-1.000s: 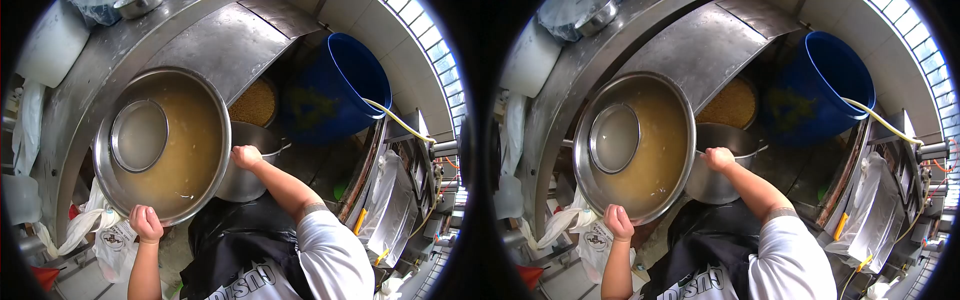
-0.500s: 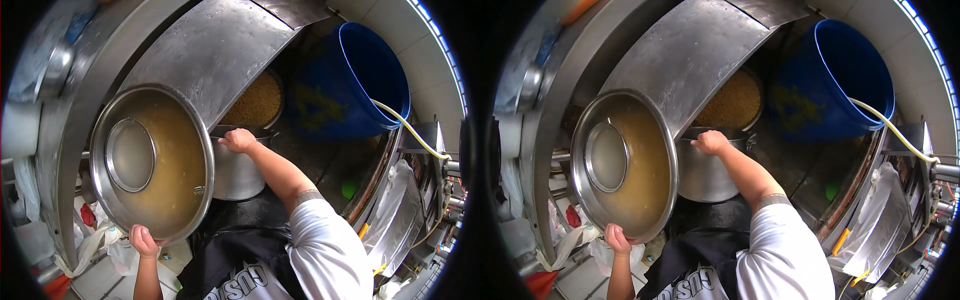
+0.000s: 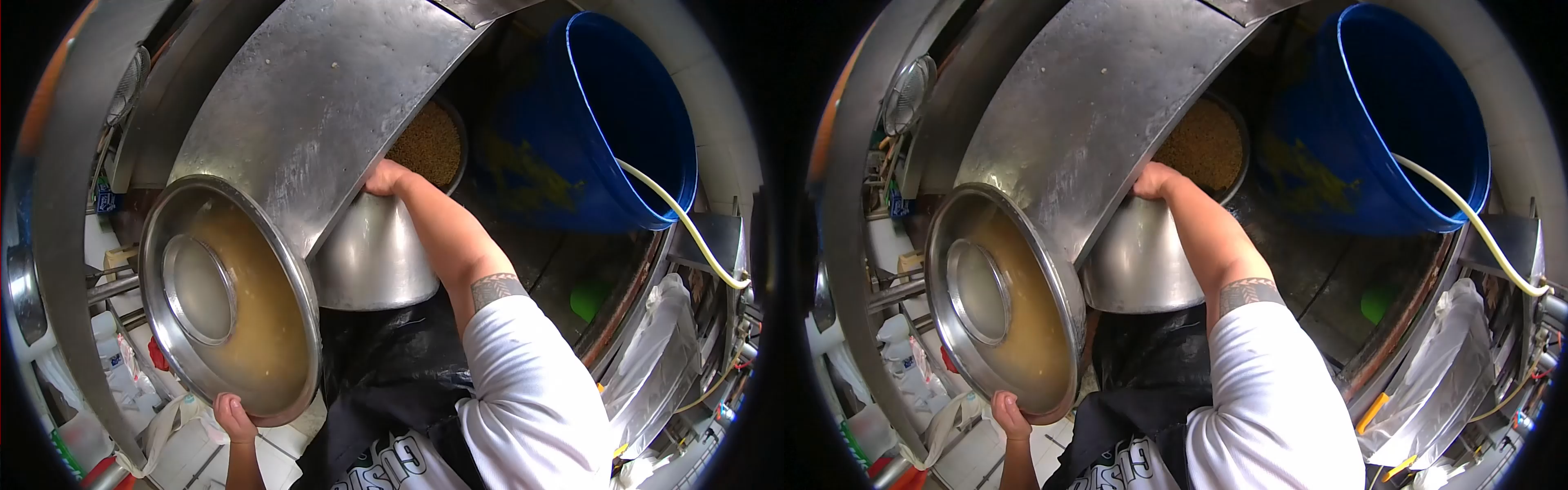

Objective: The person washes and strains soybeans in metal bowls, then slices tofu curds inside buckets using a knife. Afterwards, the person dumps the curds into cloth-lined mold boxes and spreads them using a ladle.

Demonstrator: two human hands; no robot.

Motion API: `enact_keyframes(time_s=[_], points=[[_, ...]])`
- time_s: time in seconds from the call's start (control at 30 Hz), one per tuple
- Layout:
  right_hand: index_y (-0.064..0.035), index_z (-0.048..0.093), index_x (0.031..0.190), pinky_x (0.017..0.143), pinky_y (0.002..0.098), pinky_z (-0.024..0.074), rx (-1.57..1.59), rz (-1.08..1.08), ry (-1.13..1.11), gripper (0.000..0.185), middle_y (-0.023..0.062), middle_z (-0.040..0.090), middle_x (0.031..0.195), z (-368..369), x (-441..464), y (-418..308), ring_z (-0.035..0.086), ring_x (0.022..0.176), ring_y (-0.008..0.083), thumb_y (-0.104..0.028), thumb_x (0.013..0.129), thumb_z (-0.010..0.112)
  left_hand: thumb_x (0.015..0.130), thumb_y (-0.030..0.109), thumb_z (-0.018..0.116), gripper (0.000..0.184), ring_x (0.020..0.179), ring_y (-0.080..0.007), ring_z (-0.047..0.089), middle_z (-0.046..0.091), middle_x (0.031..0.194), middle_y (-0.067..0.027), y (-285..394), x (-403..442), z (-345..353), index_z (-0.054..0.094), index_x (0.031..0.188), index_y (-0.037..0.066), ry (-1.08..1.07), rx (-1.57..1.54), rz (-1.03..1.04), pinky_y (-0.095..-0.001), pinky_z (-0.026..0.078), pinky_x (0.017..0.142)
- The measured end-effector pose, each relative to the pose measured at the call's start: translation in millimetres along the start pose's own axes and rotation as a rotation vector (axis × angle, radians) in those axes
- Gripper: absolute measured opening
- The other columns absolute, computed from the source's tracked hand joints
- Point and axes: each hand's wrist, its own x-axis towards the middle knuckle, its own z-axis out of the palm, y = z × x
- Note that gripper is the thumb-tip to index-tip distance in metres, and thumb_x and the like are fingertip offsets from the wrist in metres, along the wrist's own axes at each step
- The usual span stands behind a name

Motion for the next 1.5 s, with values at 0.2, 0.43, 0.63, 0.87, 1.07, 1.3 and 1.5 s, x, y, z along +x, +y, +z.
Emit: enact_keyframes(time_s=[0.2, 0.43, 0.63, 0.87, 1.07, 1.3, 1.5], points=[[-0.0090, 0.066, 0.136, 0.111, 0.0403, 0.0456, 0.155, -0.103, 0.046, 0.044, 0.0155, 0.063, 0.144, -29.9, 10.5, 5.2, 0.057, 0.133, 0.0339, -0.021, 0.094, 0.065, 0.099, 0.021, 0.047, 0.027, 0.079, -0.0368, 0.055, 0.056, 0.082, -0.0177, -0.5, 0.6, -0.7, 0.056, 0.084, 0.000, -0.015, 0.016, 0.008, -0.0451, 0.043, 0.075], [-0.0116, 0.067, 0.137, 0.112, 0.0404, 0.0449, 0.114, -0.223, 0.069, 0.044, 0.0156, 0.063, 0.144, -18.7, 20.6, 32.7, 0.056, 0.134, 0.0344, -0.024, 0.094, 0.065, 0.099, 0.020, 0.047, 0.026, 0.079, -0.0363, 0.055, 0.056, 0.083, -0.0175, -3.5, -1.3, -2.2, 0.056, 0.085, 0.000, -0.037, 0.014, 0.003, -0.0448, 0.043, 0.075], [-0.0127, 0.068, 0.135, 0.109, 0.0416, 0.0468, 0.067, -0.065, 0.022, 0.045, 0.0138, 0.066, 0.141, 4.4, 14.6, 44.0, 0.059, 0.130, 0.0353, -0.032, 0.095, 0.066, 0.100, 0.019, 0.047, 0.026, 0.079, -0.0353, 0.055, 0.056, 0.083, -0.0170, -4.7, -2.2, -0.6, 0.056, 0.086, 0.000, -0.008, -0.040, -0.011, -0.0445, 0.043, 0.075], [-0.0060, 0.073, 0.124, 0.104, 0.0413, 0.0497, 0.022, 0.313, -0.101, 0.060, 0.0166, 0.073, 0.124, 25.2, -30.8, 1.7, 0.066, 0.119, 0.0353, -0.059, 0.099, 0.060, 0.100, 0.019, 0.046, 0.027, 0.079, -0.0354, 0.056, 0.057, 0.083, -0.0170, -9.5, -5.8, 2.0, 0.056, 0.085, 0.000, 0.037, -0.054, 0.024, -0.0442, 0.043, 0.074], [-0.0101, 0.079, 0.096, 0.089, 0.0505, 0.0555, -0.135, 0.237, -0.122, 0.058, 0.0180, 0.076, 0.099, 56.8, -101.0, -85.8, 0.070, 0.098, 0.0406, -0.061, 0.100, 0.052, 0.100, 0.020, 0.047, 0.029, 0.076, -0.0359, 0.056, 0.057, 0.080, -0.0172, -5.1, -4.2, 5.1, 0.055, 0.083, -0.001, 0.115, -0.065, 0.054, -0.0448, 0.043, 0.072], [-0.0105, 0.077, 0.094, 0.086, 0.0509, 0.0570, -0.192, 0.232, -0.159, 0.054, 0.0175, 0.077, 0.096, 153.5, -140.7, -124.9, 0.073, 0.095, 0.0390, -0.056, 0.103, 0.049, 0.099, 0.021, 0.048, 0.030, 0.072, -0.0367, 0.056, 0.058, 0.077, -0.0176, -2.8, -3.3, 6.1, 0.056, 0.081, -0.001, 0.190, -0.102, 0.094, -0.0452, 0.043, 0.069], [-0.0065, 0.071, 0.096, 0.084, 0.0483, 0.0570, -0.179, 0.253, 0.027, 0.038, 0.0179, 0.076, 0.093, 205.2, -125.3, -156.1, 0.073, 0.093, 0.0373, -0.039, 0.102, 0.051, 0.100, 0.019, 0.047, 0.032, 0.069, -0.0328, 0.054, 0.055, 0.075, -0.0167, -2.0, -1.6, 8.1, 0.054, 0.077, -0.002, 0.262, -0.141, 0.161, -0.0428, 0.041, 0.065]])
